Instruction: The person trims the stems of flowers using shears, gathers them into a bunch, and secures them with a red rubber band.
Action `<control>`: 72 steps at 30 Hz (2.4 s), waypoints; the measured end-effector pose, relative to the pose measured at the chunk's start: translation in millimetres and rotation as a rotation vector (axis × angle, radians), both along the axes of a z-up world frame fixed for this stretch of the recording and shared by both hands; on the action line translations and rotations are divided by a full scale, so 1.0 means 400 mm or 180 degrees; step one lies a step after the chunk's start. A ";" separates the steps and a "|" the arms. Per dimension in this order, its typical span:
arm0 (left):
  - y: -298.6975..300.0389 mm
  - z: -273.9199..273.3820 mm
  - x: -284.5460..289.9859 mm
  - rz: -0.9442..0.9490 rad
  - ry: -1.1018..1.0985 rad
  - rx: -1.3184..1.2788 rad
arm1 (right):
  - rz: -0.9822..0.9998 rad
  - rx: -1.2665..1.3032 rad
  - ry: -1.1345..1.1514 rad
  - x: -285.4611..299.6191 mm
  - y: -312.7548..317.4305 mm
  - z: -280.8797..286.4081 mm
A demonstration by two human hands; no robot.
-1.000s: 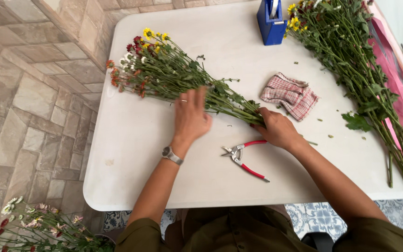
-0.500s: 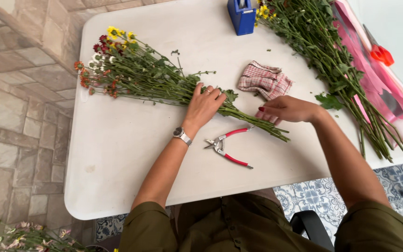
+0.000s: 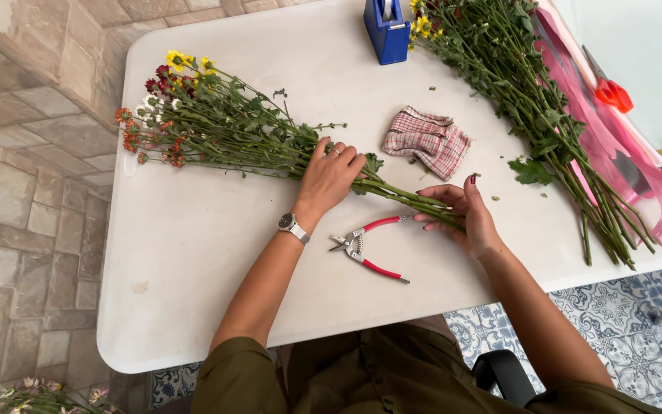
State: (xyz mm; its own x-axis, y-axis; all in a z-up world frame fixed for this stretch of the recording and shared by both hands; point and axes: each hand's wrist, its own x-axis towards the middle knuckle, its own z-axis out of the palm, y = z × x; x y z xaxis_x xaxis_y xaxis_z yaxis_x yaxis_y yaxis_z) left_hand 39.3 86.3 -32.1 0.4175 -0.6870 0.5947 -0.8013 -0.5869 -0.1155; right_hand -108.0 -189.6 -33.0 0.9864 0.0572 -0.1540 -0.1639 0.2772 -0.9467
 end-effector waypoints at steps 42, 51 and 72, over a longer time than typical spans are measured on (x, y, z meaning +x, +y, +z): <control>0.007 -0.008 0.018 -0.0323 -0.0338 -0.0093 | -0.0593 0.0901 0.0264 -0.036 -0.024 -0.050; 0.003 -0.007 0.011 -0.0368 -0.0400 -0.0185 | -0.0381 0.0748 0.0387 -0.038 0.037 0.023; -0.007 0.020 0.037 -0.0647 -0.1305 -0.0500 | 0.0918 -0.0208 0.0196 -0.036 -0.034 0.035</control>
State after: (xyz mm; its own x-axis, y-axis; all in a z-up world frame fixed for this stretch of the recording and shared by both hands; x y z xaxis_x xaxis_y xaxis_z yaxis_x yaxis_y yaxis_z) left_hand 54.3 83.4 -24.0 -0.0065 -0.6191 0.7852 -0.8086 -0.4588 -0.3684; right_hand -122.3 -203.1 -18.9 0.9196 0.3218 -0.2255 -0.2846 0.1497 -0.9469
